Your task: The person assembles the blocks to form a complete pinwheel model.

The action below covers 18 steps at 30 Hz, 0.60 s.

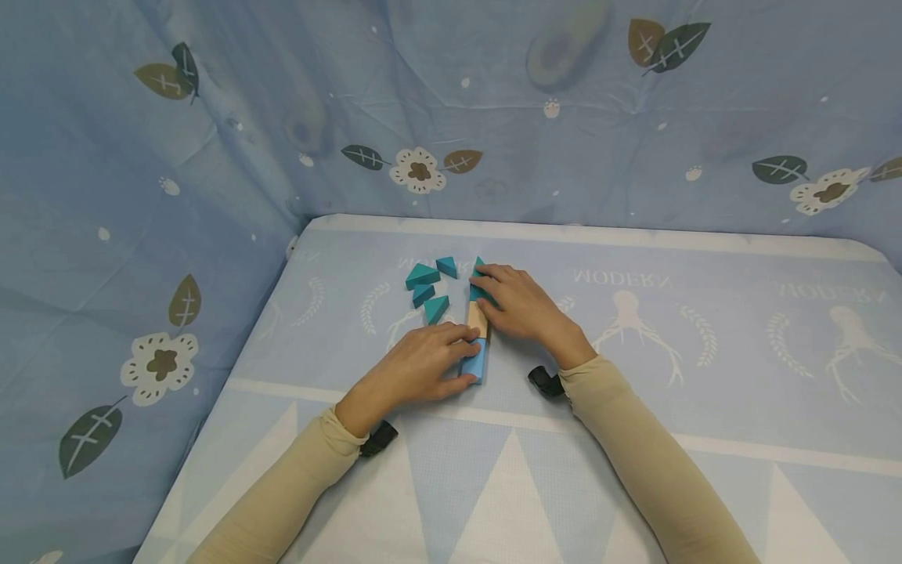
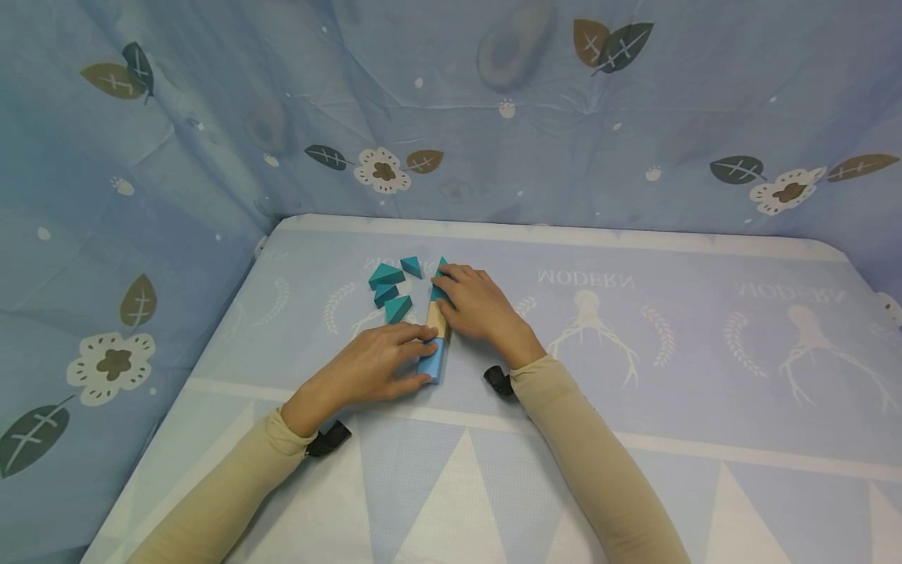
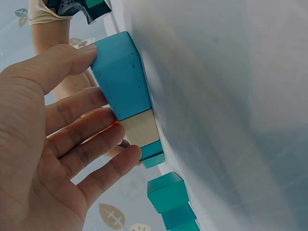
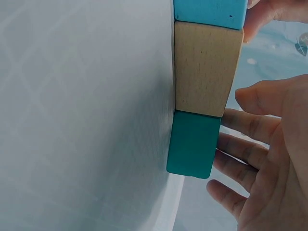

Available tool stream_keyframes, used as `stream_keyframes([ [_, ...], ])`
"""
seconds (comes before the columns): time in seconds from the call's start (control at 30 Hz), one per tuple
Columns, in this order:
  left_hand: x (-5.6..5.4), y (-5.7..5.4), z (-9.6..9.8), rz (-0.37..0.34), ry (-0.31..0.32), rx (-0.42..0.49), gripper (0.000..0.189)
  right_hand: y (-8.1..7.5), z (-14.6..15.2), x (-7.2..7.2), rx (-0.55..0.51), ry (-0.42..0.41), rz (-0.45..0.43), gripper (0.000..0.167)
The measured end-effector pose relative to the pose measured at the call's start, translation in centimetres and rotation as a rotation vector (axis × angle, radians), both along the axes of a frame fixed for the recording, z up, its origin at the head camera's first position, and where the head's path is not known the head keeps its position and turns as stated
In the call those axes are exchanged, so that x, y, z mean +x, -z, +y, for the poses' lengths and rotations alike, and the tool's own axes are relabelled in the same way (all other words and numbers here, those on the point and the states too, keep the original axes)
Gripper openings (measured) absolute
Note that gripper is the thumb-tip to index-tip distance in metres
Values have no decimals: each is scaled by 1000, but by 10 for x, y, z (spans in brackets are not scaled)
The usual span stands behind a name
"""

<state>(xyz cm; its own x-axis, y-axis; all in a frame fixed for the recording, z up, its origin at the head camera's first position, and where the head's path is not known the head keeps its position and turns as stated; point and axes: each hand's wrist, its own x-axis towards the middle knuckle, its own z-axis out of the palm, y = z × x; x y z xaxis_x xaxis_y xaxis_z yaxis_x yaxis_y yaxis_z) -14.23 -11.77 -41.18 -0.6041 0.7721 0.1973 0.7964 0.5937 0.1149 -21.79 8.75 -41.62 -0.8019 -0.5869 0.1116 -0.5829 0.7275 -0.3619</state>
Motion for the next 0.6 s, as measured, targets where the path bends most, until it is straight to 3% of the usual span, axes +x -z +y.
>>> stream_keyframes([
  [0.6,0,-1,0,6,7,4,43,0,0,0,7,-2,1,44],
])
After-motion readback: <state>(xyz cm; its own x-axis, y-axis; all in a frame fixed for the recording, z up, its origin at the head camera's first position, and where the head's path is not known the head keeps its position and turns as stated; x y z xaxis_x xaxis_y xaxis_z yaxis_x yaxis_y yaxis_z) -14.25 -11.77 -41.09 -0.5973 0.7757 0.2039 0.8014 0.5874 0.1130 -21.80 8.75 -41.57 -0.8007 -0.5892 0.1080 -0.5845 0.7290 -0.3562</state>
